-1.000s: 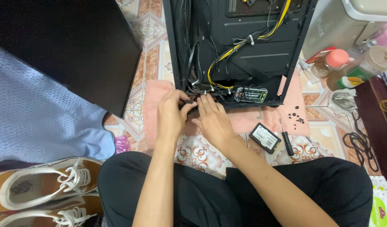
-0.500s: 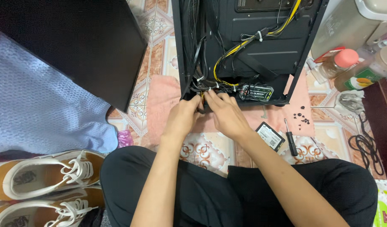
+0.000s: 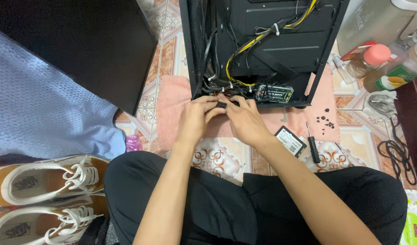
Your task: The person connects internal power and data cables to a component inside a computer case and secures a drive.
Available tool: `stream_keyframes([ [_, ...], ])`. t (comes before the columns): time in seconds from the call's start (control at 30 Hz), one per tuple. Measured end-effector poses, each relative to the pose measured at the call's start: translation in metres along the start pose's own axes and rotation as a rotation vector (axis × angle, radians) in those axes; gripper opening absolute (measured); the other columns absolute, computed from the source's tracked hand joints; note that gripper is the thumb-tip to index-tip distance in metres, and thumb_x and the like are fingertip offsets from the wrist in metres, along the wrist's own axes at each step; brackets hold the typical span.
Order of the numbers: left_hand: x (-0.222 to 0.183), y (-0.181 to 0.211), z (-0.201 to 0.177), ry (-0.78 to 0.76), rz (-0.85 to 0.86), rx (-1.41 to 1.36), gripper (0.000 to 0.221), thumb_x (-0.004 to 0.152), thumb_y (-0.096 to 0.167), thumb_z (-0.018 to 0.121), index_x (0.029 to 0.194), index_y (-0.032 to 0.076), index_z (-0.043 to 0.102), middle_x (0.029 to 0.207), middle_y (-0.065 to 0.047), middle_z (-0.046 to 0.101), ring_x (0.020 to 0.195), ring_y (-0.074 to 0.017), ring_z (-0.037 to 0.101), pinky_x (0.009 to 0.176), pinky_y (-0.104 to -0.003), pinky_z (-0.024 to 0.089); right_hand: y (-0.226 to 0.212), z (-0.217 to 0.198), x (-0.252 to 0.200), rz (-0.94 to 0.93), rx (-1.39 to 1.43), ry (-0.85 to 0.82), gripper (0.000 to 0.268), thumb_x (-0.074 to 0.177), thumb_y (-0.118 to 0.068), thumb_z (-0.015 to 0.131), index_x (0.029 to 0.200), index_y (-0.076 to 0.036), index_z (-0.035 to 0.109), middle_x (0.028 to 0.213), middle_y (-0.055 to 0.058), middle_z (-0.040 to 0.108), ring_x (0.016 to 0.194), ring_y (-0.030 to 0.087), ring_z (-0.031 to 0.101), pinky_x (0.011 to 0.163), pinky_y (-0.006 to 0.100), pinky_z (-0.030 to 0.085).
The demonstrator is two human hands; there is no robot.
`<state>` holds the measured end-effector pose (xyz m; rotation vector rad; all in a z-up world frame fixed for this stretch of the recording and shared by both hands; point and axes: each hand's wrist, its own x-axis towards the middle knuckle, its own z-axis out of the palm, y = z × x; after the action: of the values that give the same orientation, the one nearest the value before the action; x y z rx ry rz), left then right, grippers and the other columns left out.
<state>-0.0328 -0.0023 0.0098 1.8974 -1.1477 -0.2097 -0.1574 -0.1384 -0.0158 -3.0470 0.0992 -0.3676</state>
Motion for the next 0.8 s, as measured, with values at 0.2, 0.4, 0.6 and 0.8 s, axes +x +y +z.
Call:
stream_keyframes([
  [0.2, -0.004, -0.028, 0.02, 0.093, -0.02, -0.006, 0.021, 0.1, 0.021, 0.066, 0.095, 0.004, 0.078, 0.106, -0.02, 0.071, 0.103, -0.0453, 0.069, 0.089, -0.053, 0.057, 0.003, -0.003, -0.003, 0.029, 0.117, 0.002, 0.042, 0.082, -0.002, 0.053, 0.122, -0.011, 0.063, 0.135, 0.005, 0.066, 0.133, 0.028, 0.048, 0.098, 0.043, 0.037],
  [0.4, 0.0, -0.029, 0.05, 0.062, -0.356, 0.074, 0.037, 0.106, 0.039, 0.054, 0.092, 0.011, 0.074, 0.091, -0.019, 0.07, 0.098, -0.0452, 0.069, 0.084, -0.052, 0.057, 0.023, 0.0, 0.023, 0.253, 0.74, -0.049, 0.063, 0.083, 0.002, 0.054, 0.145, -0.004, 0.058, 0.128, 0.02, 0.071, 0.125, 0.04, 0.058, 0.104, 0.047, 0.045],
  [0.6, 0.007, -0.016, 0.044, 0.059, -0.547, 0.057, 0.04, 0.106, 0.046, 0.05, 0.09, 0.017, 0.074, 0.09, -0.015, 0.075, 0.102, -0.0412, 0.071, 0.086, -0.05, 0.057, -0.001, -0.016, 0.03, 0.677, 1.637, -0.01, 0.075, 0.071, 0.006, 0.053, 0.145, -0.001, 0.059, 0.139, 0.013, 0.06, 0.116, 0.023, 0.056, 0.099, 0.028, 0.044],
  [0.8, 0.004, -0.002, 0.036, 0.06, -0.601, 0.037, 0.042, 0.106, 0.048, 0.047, 0.092, 0.018, 0.073, 0.089, -0.016, 0.075, 0.102, -0.0426, 0.071, 0.089, -0.052, 0.056, 0.042, -0.004, 0.041, 0.607, 0.534, 0.119, 0.019, 0.089, -0.028, 0.073, 0.104, -0.035, 0.082, 0.086, 0.0, 0.078, 0.093, 0.025, 0.075, 0.075, 0.039, 0.06],
])
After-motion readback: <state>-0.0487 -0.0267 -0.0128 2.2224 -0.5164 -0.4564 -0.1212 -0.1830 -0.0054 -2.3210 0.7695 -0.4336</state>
